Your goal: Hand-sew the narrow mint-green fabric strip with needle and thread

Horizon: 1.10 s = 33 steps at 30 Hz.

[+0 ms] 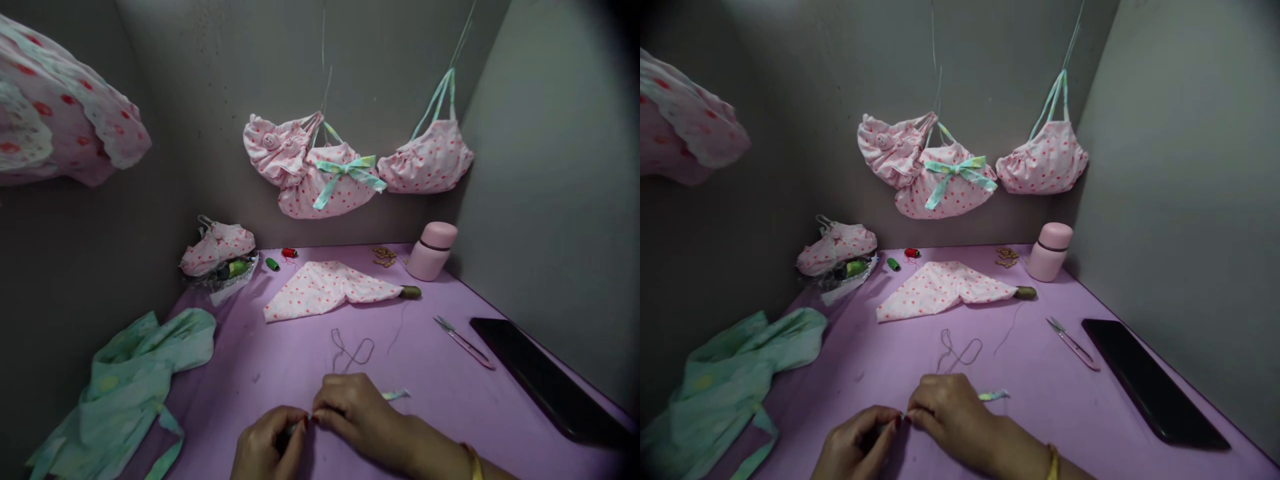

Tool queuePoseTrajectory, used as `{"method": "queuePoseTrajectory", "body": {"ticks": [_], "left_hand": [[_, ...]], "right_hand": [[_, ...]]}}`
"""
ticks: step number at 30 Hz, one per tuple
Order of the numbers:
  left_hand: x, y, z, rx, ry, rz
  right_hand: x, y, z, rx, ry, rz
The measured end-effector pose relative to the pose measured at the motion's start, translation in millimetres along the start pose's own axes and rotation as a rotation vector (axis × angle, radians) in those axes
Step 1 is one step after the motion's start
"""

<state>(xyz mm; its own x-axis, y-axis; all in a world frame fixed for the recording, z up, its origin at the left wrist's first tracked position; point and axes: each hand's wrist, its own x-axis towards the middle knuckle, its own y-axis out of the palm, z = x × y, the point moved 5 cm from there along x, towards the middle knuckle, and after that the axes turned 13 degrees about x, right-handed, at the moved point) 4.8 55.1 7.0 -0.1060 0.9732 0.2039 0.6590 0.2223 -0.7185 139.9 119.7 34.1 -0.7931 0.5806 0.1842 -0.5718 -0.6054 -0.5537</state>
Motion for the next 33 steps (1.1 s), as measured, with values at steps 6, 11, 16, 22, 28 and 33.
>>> {"method": "queuePoseTrajectory", "body": {"ticks": [6, 11, 16, 22, 28, 33], "left_hand": [[2, -0.9, 4, -0.016, -0.081, 0.057], [3, -3.4, 5, -0.046, -0.131, 0.114], [3, -5.9, 3, -0.083, -0.125, 0.091], [5, -6.7, 1, -0.098, -0.104, 0.081], [5, -8.3, -1, -0.084, -0.095, 0.076], [5, -7.5, -1, -0.082, -0.092, 0.076]], "right_hand": [[0, -1, -5, 0.011, 0.071, -0.032], [-2, -7, -2, 0.037, 0.112, -0.103], [-3, -1, -1, 0.068, 0.105, -0.047], [-4, 7, 0, 0.007, 0.102, 0.006], [-5, 10, -2, 0.040, 0.136, -0.004], [-3, 7, -1, 0.074, 0.135, -0.034]]}}
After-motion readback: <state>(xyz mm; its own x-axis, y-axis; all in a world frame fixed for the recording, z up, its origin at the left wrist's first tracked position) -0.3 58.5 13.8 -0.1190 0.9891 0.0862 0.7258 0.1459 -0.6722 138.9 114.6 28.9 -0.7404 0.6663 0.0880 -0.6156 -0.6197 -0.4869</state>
